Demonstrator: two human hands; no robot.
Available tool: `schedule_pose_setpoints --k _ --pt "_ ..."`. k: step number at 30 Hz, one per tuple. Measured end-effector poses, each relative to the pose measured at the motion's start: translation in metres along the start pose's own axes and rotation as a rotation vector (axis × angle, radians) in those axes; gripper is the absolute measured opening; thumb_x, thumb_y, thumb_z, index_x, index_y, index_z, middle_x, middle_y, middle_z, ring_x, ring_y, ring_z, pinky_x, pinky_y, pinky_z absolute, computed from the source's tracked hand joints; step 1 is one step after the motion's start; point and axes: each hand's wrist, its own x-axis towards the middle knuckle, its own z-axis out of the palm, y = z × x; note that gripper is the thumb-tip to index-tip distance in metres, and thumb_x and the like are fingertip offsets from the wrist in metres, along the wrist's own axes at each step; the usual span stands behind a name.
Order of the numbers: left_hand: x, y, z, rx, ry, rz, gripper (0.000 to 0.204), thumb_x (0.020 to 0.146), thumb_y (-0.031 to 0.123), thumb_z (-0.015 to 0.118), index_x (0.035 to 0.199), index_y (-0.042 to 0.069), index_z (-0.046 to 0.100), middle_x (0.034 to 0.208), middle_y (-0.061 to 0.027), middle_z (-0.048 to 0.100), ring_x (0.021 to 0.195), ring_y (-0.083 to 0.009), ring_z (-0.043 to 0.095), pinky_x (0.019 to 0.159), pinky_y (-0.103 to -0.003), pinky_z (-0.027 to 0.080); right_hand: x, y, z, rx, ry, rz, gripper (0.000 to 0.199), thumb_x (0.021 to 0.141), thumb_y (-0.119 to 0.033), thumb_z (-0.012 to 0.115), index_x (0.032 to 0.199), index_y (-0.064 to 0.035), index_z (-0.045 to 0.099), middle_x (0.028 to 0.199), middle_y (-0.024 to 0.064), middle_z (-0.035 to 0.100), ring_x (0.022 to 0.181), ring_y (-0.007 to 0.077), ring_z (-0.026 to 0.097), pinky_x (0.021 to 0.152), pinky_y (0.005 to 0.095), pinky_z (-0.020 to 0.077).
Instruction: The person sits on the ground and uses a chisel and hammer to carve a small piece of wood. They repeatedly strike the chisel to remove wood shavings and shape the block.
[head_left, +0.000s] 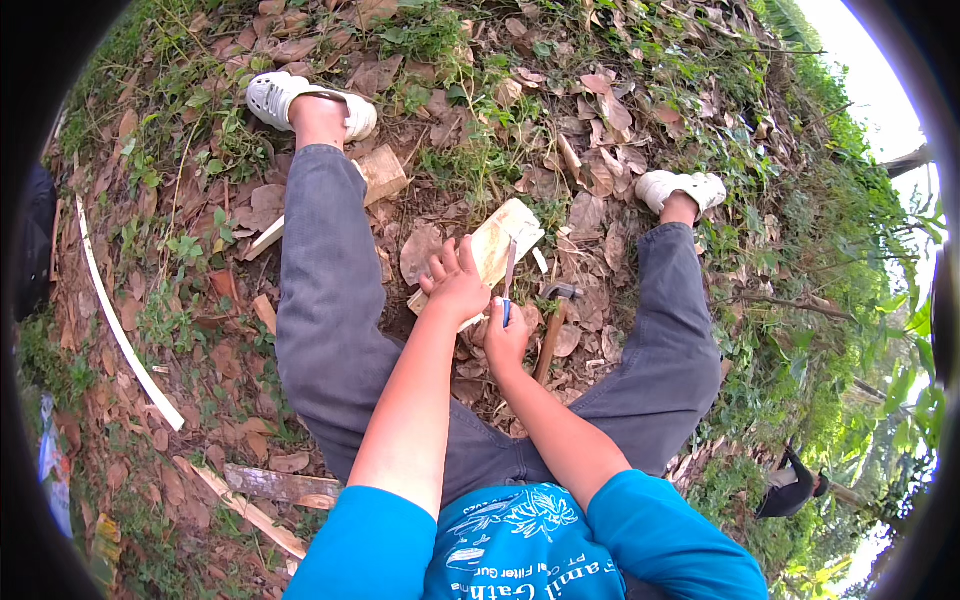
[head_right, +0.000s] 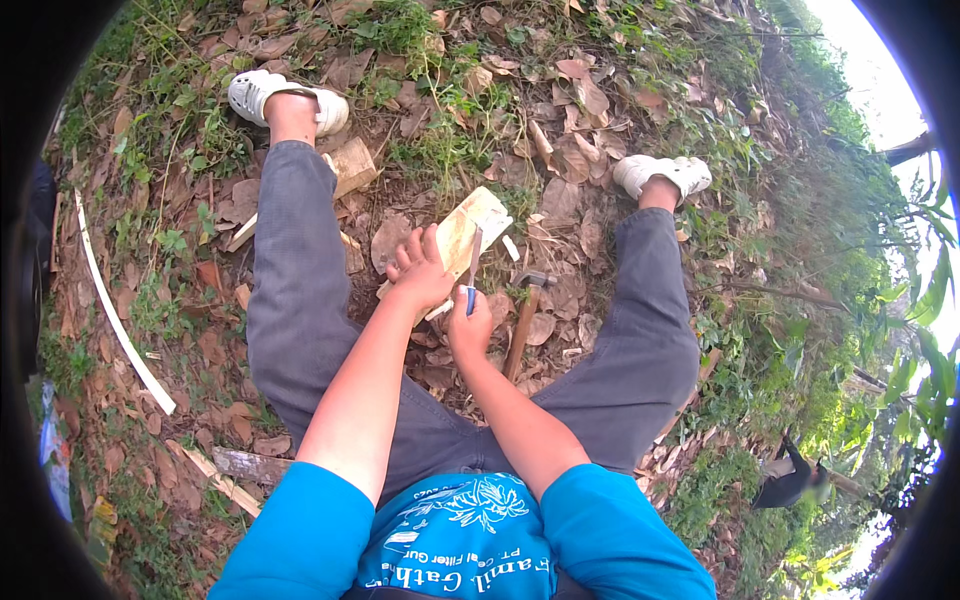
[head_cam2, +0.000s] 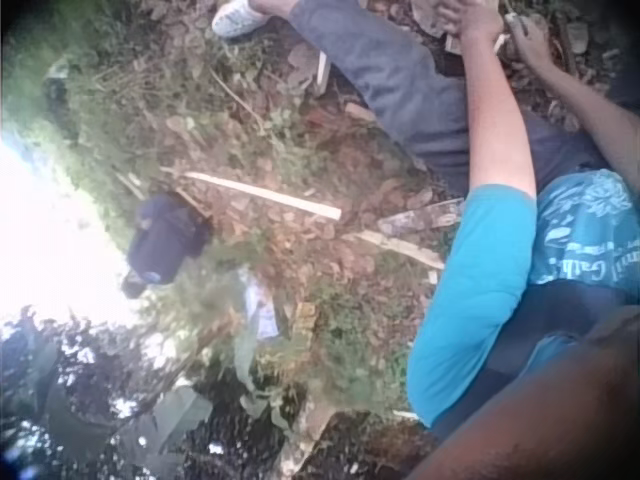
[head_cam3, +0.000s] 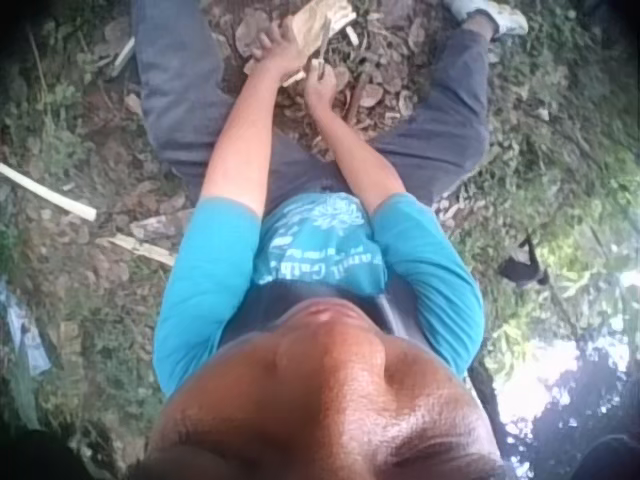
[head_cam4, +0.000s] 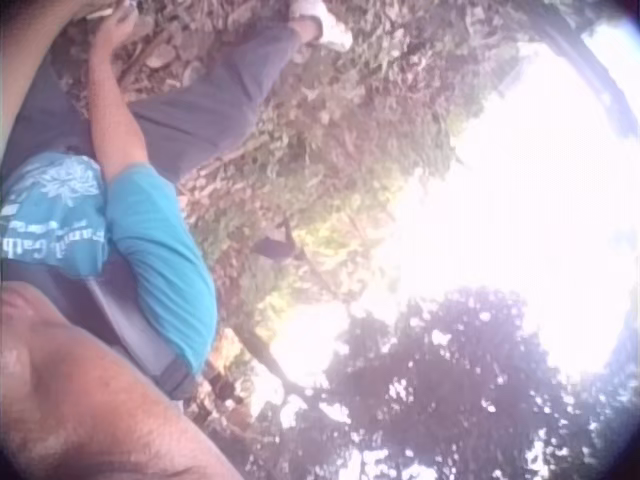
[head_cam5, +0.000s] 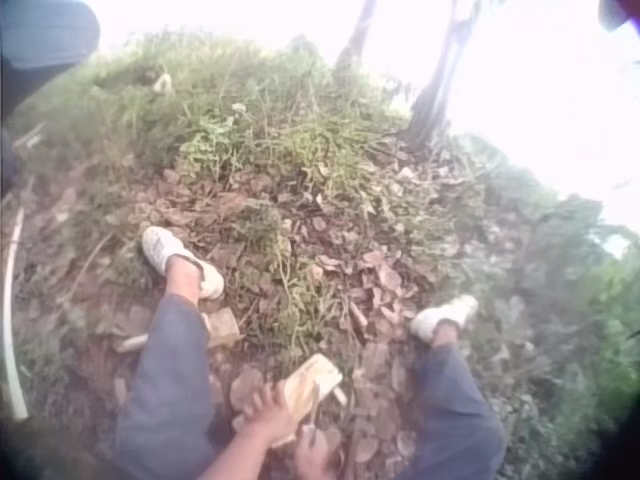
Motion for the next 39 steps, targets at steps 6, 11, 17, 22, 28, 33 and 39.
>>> schedule_pose_setpoints --k 6,11,17,22,28,33,39 --pt "0.007 -0.014 0.005 -0.021 0.007 0.027 0.100 0.091 0.040 0.065 0.164 0.021 0.000 0.171 -0.0154 0.002 0.154 -0.0472 0.006 0.117 -0.069 0.012 0.001 -0.007 -0.012 0.159 -0.166 0.284 0.032 0.106 -0.033 0.060 0.094 -0.0040 0.066 0.069 -0.0013 0.057 0.057 0.0065 0.049 0.051 0.0285 0.0408" --pt "0.009 -0.012 0.008 -0.004 0.015 0.016 0.100 0.092 0.043 0.065 0.164 0.021 0.000 0.171 -0.0151 0.002 0.154 -0.0468 0.005 0.117 -0.070 0.012 0.003 -0.089 -0.030 0.695 -0.210 0.701 0.027 0.109 -0.032 0.055 0.103 -0.0067 0.059 0.069 -0.0028 0.049 0.046 0.0066 0.042 0.040 0.0236 0.0340" --pt "0.002 -0.006 -0.009 0.068 -0.107 -0.007 0.102 0.093 0.045 0.062 0.165 0.022 -0.007 0.171 -0.0144 -0.001 0.156 -0.0459 0.005 0.121 -0.064 0.011 0.145 -0.166 -0.165 0.867 0.108 -0.003 0.024 0.112 -0.034 0.047 0.103 -0.0111 0.049 0.071 -0.0019 0.047 0.051 0.0059 0.043 0.044 0.0233 0.0356" --pt "0.008 -0.007 -0.021 0.077 -0.179 -0.037 0.112 0.092 0.050 0.066 0.164 0.024 -0.015 0.171 -0.0143 -0.006 0.155 -0.0482 0.007 0.120 -0.067 0.015 0.113 -0.148 -0.176 0.554 -0.204 0.313 0.028 0.111 -0.036 0.048 0.109 -0.0091 0.051 0.074 -0.0021 0.048 0.052 0.0060 0.042 0.044 0.0228 0.0343" --pt "0.007 -0.003 -0.013 0.153 -0.106 -0.014 0.110 0.092 0.040 0.069 0.165 0.022 -0.012 0.171 -0.0133 0.000 0.155 -0.0456 0.008 0.120 -0.064 0.018 0.025 -0.069 -0.119 0.151 -0.649 0.614 0.032 0.110 -0.032 0.051 0.130 -0.0083 0.062 0.082 -0.0021 0.057 0.053 0.0044 0.050 0.043 0.0209 0.0397" --pt "0.003 -0.003 -0.008 0.153 -0.088 -0.028 0.108 0.094 0.032 0.070 0.165 0.021 -0.012 0.170 -0.0134 0.000 0.154 -0.0453 0.009 0.120 -0.065 0.017 0.041 -0.074 -0.129 0.071 -0.652 0.540 0.046 0.108 -0.024 0.051 0.152 -0.0126 0.051 0.086 -0.0009 0.060 0.054 0.0047 0.053 0.044 0.0212 0.0434" --pt "-0.002 0.007 -0.011 0.144 -0.077 -0.047 0.106 0.096 0.030 0.069 0.165 0.020 -0.012 0.170 -0.0134 0.001 0.153 -0.0447 0.010 0.120 -0.064 0.015 0.084 -0.089 -0.146 -0.090 -0.707 0.449 0.045 0.108 -0.027 0.049 0.149 -0.0117 0.056 0.079 -0.0002 0.062 0.052 0.0066 0.054 0.048 0.0239 0.0477"
